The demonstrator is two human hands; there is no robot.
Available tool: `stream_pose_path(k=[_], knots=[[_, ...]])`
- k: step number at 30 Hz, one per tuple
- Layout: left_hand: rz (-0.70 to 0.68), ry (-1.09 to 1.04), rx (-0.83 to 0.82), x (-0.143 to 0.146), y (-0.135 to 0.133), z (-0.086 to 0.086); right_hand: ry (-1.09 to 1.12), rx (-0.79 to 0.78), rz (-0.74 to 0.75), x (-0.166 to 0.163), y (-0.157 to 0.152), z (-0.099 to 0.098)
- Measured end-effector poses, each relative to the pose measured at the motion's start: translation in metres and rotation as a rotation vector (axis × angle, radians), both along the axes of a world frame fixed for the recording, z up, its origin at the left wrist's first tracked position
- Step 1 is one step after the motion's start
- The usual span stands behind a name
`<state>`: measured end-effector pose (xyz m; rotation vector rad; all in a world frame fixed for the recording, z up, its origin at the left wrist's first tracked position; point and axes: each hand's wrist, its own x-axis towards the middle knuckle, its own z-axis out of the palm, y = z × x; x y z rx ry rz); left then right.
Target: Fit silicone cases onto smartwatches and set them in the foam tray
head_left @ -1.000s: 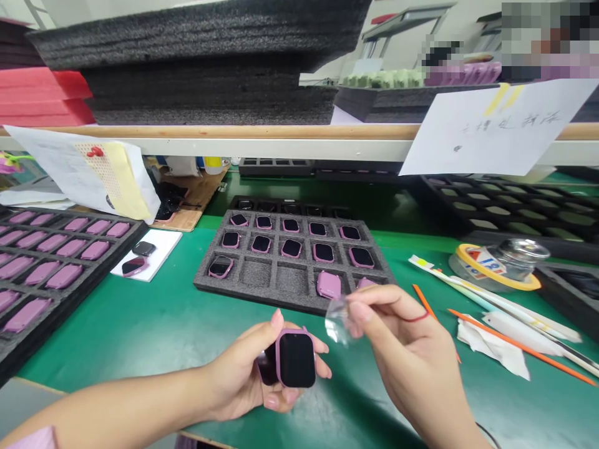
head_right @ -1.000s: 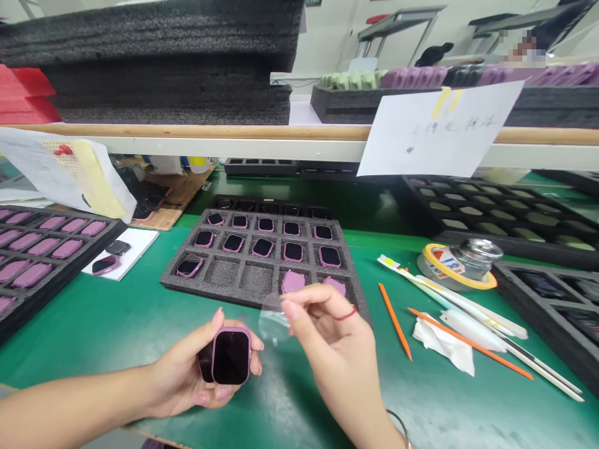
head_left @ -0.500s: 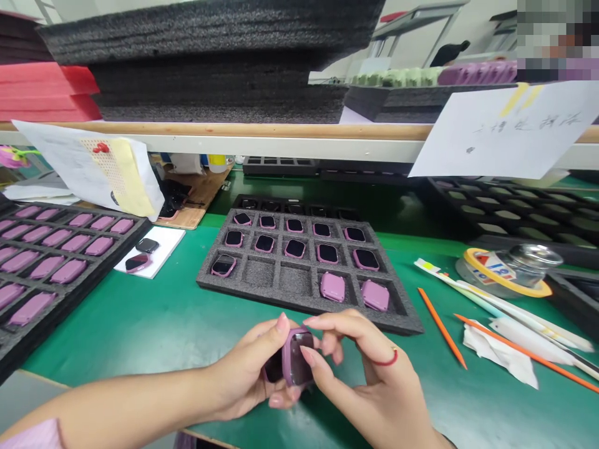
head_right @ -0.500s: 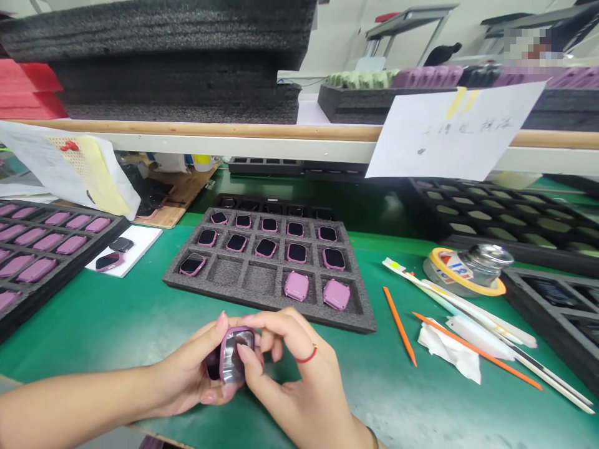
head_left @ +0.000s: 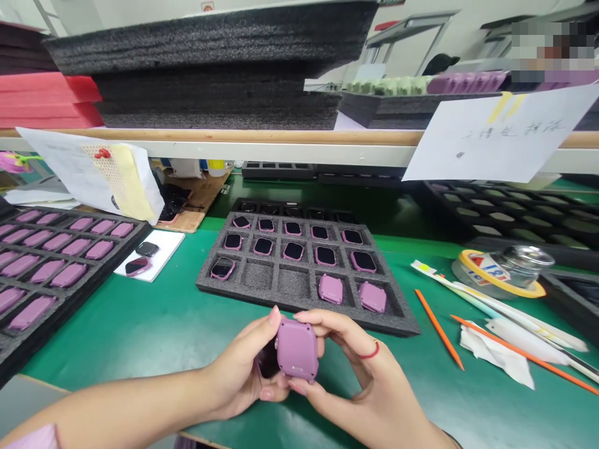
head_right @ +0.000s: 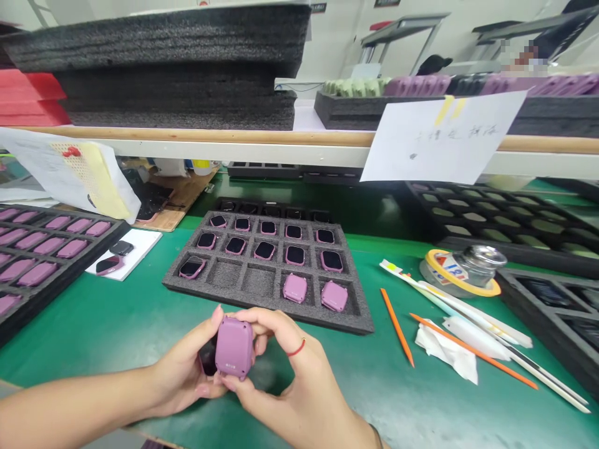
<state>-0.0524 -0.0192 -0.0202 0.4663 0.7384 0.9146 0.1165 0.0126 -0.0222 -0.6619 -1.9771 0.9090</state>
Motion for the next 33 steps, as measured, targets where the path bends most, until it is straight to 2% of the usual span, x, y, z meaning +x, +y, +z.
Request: stream_pose_path(k=[10,15,17,20,22,25,27,30,33], knots=[[-0.005,-0.013,0.005,-0.003,-0.002,0.0,-0.106,0.225,0.003,0.004,0.011,0.005],[-0.041,0.16,0.06,0.0,-0.005,-0.004,-0.185,0.289,-0.307,0.001,0.045,-0.003],[-0.051,0.234,0.058,0.001,-0.004,-0.006,-0.255,0.341,-0.343,-0.004,0.06,-0.013],[-0.095,0.248,0.035,0.001,0.0,-0.005,-0.406,0.401,-0.296,-0.01,0.071,-0.027],[-0.13,0.27,0.056,0.0,0.002,-0.003,-0.396,0.386,-0.282,-0.011,0.067,-0.029],[-0.123,0.377,0.13,-0.002,0.002,0.0,-0.203,0.307,-0.235,-0.006,0.05,-0.02],[-0.076,0.373,0.122,-0.002,0.001,0.0,-0.125,0.297,-0.1,-0.002,0.036,-0.01],[0.01,0.253,0.068,-0.001,0.001,0.001,-0.15,0.33,0.109,0.001,0.02,-0.001],[0.055,0.164,0.049,0.0,0.001,0.001,-0.158,0.302,0.133,0.0,0.015,0.001]])
